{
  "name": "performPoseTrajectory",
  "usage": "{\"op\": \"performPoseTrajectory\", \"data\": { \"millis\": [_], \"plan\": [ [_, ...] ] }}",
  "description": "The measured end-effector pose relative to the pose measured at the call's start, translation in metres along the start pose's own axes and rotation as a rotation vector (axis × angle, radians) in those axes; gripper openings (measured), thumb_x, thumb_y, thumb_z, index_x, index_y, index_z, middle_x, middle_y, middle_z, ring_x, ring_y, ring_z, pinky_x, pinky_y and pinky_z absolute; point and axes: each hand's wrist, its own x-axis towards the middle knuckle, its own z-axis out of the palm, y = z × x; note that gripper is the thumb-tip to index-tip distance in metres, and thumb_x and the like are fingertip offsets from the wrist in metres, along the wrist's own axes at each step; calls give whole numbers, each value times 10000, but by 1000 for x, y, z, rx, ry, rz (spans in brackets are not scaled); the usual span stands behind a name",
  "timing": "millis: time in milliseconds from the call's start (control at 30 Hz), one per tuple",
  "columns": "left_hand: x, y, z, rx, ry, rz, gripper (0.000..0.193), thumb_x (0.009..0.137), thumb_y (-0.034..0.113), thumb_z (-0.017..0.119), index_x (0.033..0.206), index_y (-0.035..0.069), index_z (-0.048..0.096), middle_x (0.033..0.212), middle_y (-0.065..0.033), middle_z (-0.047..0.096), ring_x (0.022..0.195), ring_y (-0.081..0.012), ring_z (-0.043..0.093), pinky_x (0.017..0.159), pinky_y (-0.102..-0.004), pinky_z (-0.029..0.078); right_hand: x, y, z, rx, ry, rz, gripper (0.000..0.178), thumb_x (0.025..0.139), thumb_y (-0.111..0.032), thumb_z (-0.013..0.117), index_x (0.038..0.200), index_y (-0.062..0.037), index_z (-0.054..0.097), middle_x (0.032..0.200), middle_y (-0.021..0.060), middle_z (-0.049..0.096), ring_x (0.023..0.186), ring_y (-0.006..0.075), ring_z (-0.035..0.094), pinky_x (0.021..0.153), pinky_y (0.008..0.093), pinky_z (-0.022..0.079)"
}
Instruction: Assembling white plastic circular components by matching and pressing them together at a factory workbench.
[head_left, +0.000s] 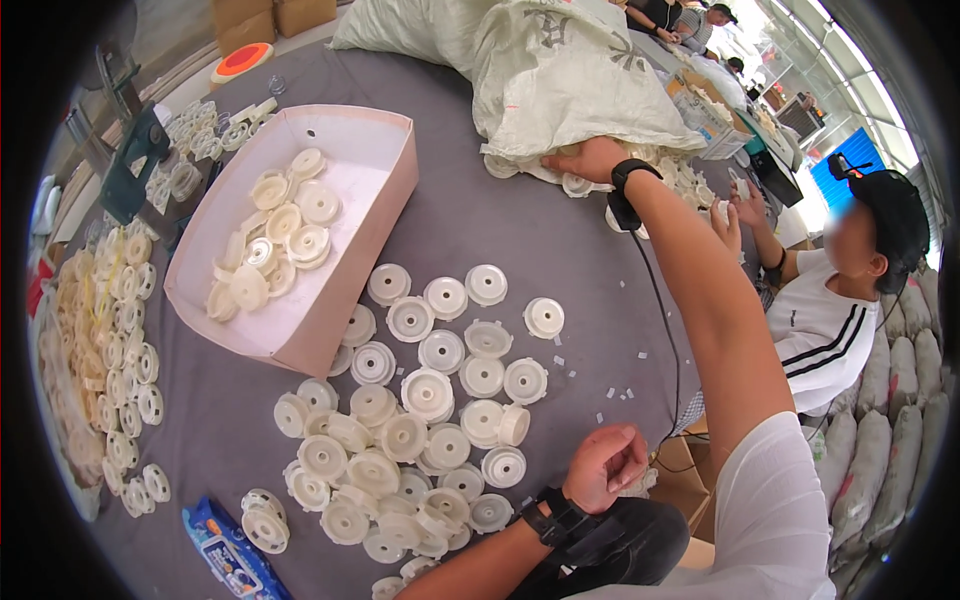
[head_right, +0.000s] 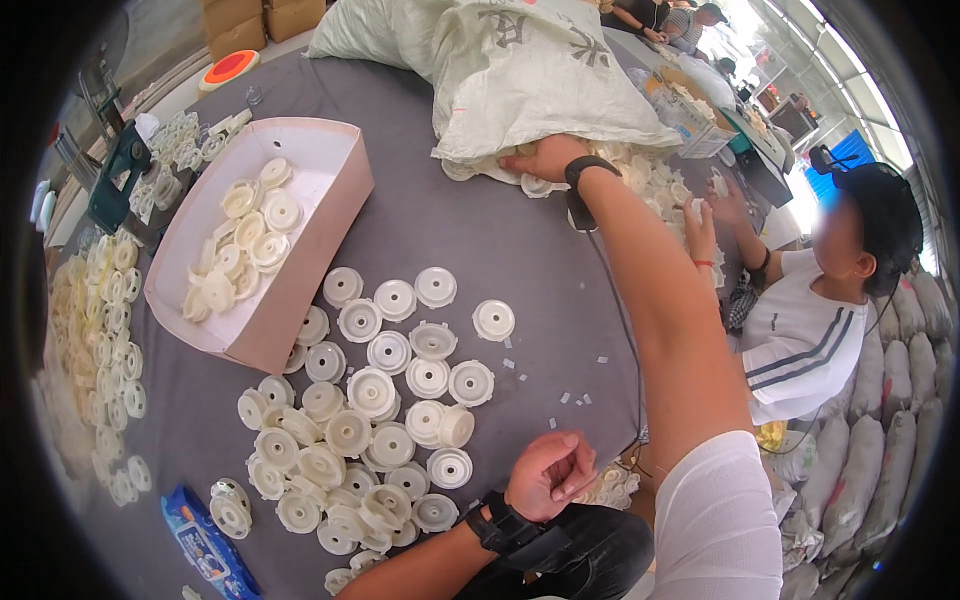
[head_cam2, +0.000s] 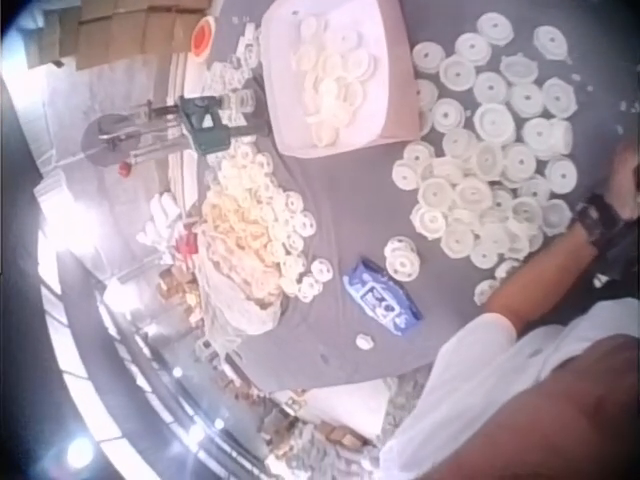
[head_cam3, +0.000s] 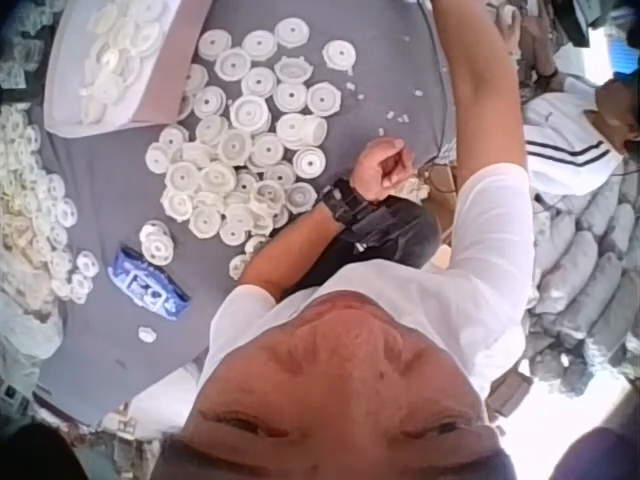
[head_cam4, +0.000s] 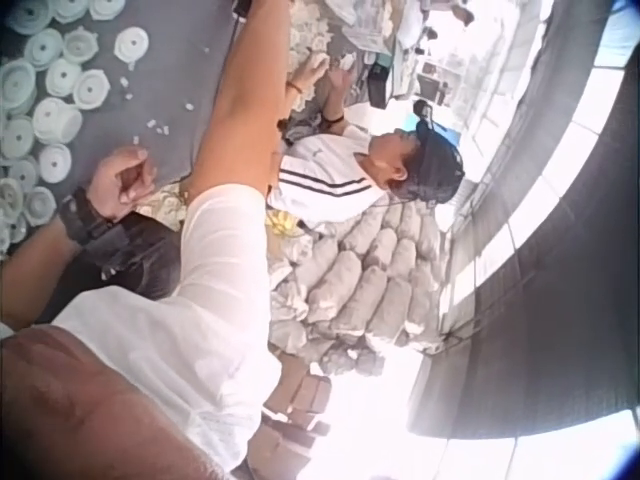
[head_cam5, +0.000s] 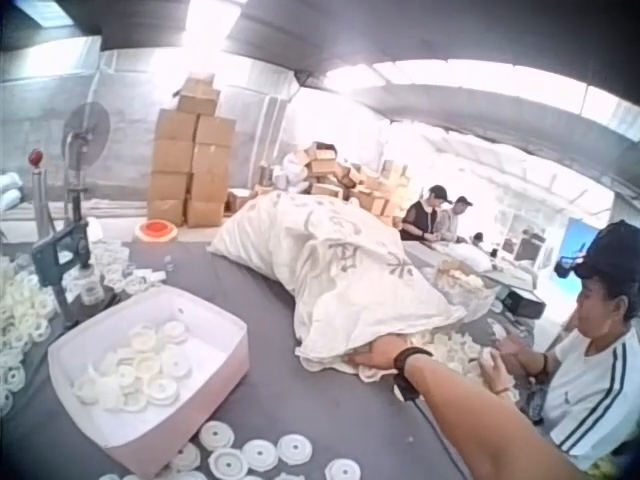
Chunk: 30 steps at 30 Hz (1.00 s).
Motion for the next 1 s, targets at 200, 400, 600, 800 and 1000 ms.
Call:
{"op": "performPoseTrajectory", "data": {
  "millis": [200,400,600,800,1000],
  "plan": [
    [-1,-2,-3,-8,2,-18,383,1090,311,500,871,26,631,630,-23,457,474,-99,348,523,-278,297,-22,1,-2,-205,-53,-56,922,822,-574,804,1547,-82,515,1493,252,597,1379,413,564,1158,437,452],
    [1,-2,-6,34,8,13,377,1084,309,496,876,26,634,620,-29,460,474,-104,361,505,-278,285,-79,0,-6,-63,154,-252,625,848,-215,786,1432,-215,561,1320,242,598,1237,493,582,1075,531,490],
    [1,-1,-4,40,-29,23,370,1075,322,509,884,34,642,595,-40,470,466,-108,352,499,-278,275,-148,3,-14,45,219,-185,563,845,-99,786,1355,-217,578,1345,220,528,1271,470,551,1079,505,489],
    [5,1,-2,70,7,43,341,1063,285,509,883,28,642,576,-45,461,476,-124,358,499,-295,272,-226,-4,-29,148,475,-206,562,802,-37,791,1321,-135,601,1371,210,534,1325,449,527,1111,472,465],
    [7,0,13,156,219,166,328,1054,376,521,1141,64,569,831,-83,526,717,-202,469,661,-365,372,-340,-44,-19,193,593,-136,602,754,-12,783,1322,-33,583,1291,210,565,1227,427,569,1071,462,472]
  ]
}}
